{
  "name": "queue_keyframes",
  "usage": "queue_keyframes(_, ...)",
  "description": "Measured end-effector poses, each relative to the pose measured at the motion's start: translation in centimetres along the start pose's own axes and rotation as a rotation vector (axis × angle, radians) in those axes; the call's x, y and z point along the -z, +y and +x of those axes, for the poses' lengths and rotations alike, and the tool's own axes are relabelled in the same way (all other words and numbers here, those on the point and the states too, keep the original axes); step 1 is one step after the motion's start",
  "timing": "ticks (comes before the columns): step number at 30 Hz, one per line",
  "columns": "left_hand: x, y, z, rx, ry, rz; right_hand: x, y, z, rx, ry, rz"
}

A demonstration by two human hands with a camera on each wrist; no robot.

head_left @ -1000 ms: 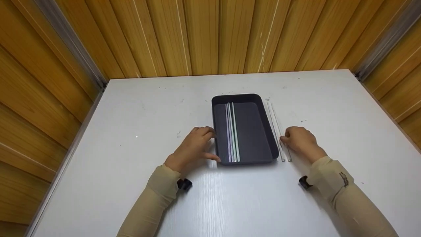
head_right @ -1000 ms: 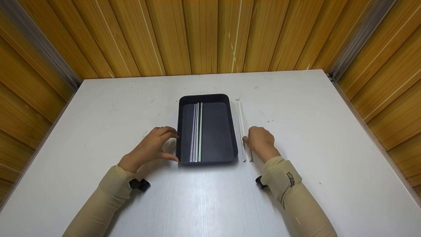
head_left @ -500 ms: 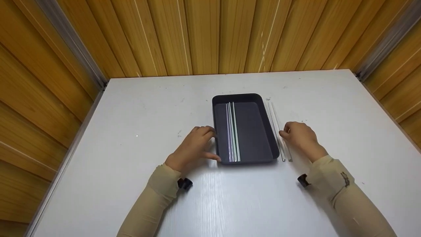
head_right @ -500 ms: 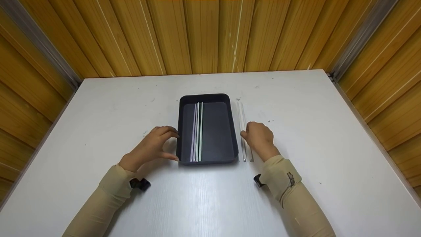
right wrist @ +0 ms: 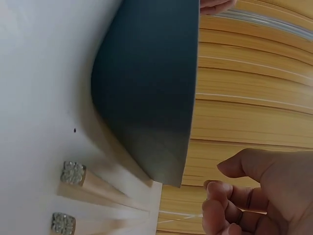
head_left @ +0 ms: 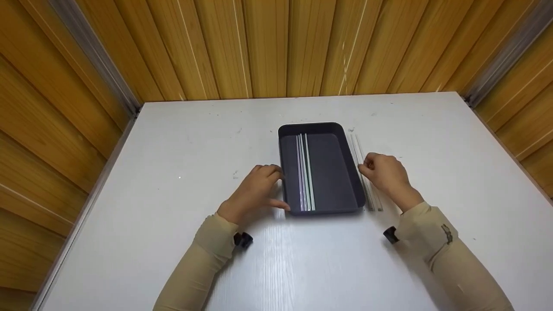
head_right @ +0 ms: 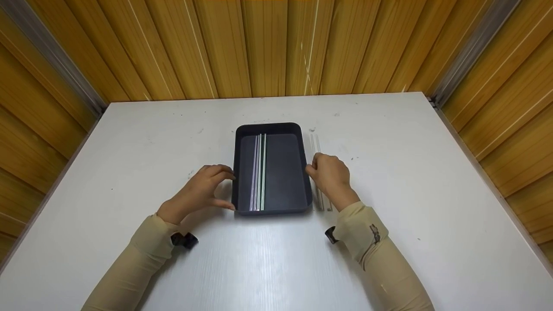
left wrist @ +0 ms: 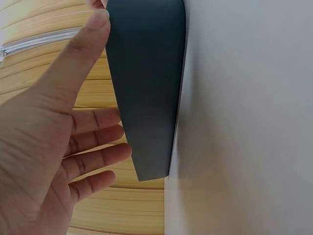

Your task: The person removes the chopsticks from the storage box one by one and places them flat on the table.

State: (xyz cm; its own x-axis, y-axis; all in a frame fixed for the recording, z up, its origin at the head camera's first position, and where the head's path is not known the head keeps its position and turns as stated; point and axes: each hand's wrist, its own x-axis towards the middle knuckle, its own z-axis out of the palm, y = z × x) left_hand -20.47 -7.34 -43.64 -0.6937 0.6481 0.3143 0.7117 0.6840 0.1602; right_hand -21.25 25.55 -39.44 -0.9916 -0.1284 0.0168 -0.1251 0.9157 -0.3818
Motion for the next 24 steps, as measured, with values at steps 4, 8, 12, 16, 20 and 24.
queue_keyframes(4,0.0,0.0,0.0,-0.005,0.004,0.01,-0.1,-0.6,0.0,0.02,0.017,0.008)
queue_keyframes(8,0.0,0.0,0.0,-0.002,0.002,0.014,-0.2,-1.1,0.1,0.018,0.006,0.007)
queue_keyframes(12,0.0,0.0,-0.1,-0.008,0.013,0.011,-0.3,-1.6,0.3,0.016,-0.008,0.005)
queue_keyframes(16,0.0,0.0,-0.2,-0.028,0.037,0.008,-0.7,-2.1,0.4,0.033,-0.009,0.008)
queue_keyframes(20,0.0,0.0,-0.1,-0.03,0.047,0.002,-1.0,-2.7,0.6,0.051,0.0,0.013)
queue_keyframes(24,0.1,0.0,-0.1,-0.022,0.042,-0.013,-1.2,-3.0,0.7,0.057,-0.005,0.014)
